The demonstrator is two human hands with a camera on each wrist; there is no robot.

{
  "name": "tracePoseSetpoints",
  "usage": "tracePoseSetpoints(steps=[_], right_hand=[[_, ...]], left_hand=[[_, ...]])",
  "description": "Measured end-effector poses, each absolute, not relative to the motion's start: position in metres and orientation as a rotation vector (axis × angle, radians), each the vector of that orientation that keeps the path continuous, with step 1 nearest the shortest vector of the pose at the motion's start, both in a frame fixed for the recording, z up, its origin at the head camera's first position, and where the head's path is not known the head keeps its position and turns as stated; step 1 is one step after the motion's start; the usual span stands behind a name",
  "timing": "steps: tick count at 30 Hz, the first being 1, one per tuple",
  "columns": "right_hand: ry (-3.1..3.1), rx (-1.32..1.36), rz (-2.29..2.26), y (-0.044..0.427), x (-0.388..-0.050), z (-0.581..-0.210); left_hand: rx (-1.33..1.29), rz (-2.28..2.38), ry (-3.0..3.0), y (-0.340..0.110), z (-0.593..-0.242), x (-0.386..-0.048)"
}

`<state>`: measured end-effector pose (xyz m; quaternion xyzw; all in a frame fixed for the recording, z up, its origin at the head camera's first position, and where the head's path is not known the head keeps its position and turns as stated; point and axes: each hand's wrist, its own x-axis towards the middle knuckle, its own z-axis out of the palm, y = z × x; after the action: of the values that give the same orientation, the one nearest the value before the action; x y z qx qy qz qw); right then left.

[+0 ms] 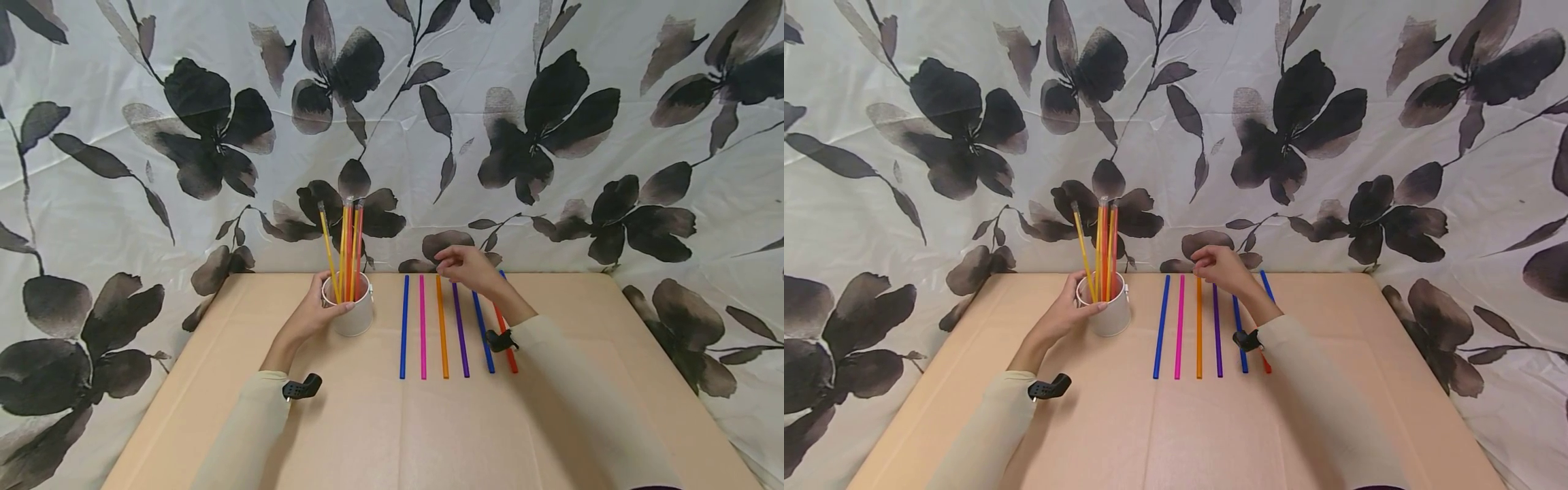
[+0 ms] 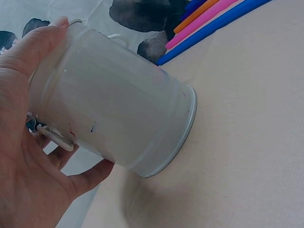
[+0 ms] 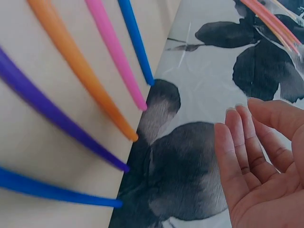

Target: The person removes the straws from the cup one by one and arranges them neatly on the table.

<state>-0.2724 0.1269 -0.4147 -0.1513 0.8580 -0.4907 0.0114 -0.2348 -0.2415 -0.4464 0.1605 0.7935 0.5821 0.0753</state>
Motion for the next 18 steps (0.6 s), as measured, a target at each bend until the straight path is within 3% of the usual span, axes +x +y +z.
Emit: tracePoseSetpoints(steps=[18], right_hand=[[2.661, -0.568, -1.615, 0.071, -0.269, -0.410]], left_hand=[[0.491, 1.773, 2.333, -0.246, -0.447, -0.232]])
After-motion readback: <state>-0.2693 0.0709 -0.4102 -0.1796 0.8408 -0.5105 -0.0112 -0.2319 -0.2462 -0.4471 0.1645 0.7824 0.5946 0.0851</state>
